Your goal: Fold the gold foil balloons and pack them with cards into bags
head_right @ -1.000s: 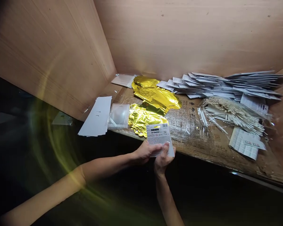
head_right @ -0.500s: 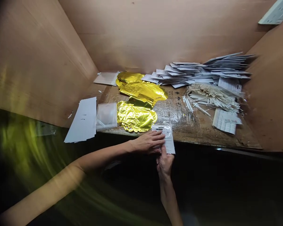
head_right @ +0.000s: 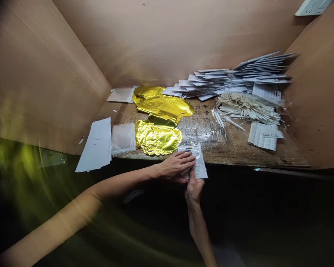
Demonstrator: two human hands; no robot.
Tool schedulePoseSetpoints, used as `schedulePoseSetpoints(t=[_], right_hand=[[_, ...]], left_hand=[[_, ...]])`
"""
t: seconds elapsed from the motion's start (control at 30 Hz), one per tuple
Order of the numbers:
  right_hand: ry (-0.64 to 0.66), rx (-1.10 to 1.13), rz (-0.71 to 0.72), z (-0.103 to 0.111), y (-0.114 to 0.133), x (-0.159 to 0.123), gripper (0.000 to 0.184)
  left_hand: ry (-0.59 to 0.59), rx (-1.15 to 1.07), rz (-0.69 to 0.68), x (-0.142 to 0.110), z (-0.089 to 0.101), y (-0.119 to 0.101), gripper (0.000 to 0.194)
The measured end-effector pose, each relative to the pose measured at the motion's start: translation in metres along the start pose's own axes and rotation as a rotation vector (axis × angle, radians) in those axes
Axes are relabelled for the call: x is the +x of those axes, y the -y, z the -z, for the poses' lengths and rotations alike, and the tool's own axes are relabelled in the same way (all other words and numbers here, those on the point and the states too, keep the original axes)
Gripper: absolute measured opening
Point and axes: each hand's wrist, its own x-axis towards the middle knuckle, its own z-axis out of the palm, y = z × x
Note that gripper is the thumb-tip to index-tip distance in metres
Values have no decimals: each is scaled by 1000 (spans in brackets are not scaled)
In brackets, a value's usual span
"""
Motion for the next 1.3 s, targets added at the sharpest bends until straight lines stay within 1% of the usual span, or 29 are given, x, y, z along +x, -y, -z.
schedulePoseSetpoints(t=[0.07, 0.13, 0.17, 0.2, 0.23, 0.3, 0.43, 0.57, 0.77, 0.9, 0.97, 1.03, 1.13, 1.2, 1.3], right_hand=[[134, 35, -47, 9, 4, 1, 61], [267, 83, -110, 22, 7, 0, 67], [302, 111, -125, 27, 8, 0, 67], [310, 134, -128, 30, 8, 0, 64], [293, 149, -119, 31, 7, 1, 60], [220, 153, -65, 27, 2, 3, 52], [133, 100, 46, 11, -7, 5, 48], [167, 134, 57, 9, -10, 7, 56], [144, -2, 120, 20, -23, 17, 54], [162, -97, 149, 26, -29, 19, 51], [177, -125, 158, 29, -27, 18, 51], [188, -166, 178, 31, -22, 18, 51], [173, -242, 210, 32, -14, 18, 50], [140, -287, 227, 30, -12, 17, 52], [101, -334, 243, 26, -11, 17, 54]], left_hand=[[-31, -67, 44, 3, 4, 0, 67], [-62, -96, 83, 6, 9, 0, 66], [-74, -98, 98, 7, 11, 1, 67], [-86, -94, 108, 8, 13, 2, 67], [-96, -87, 114, 10, 14, 3, 68], [-106, -69, 116, 11, 15, 4, 68], [-98, -47, 109, 12, 15, 5, 68], [-65, -62, 88, 10, 17, 2, 66], [-27, -12, 29, 10, 21, 4, 66], [-4, 40, 53, 12, 22, 1, 70], [-5, 83, 79, 14, 20, -3, 72], [-3, 141, 100, 17, 18, -6, 69], [-46, 150, 112, 19, 11, -8, 60], [-120, 105, 125, 21, 7, -6, 54], [-220, 42, 185, 27, 2, -1, 42]])
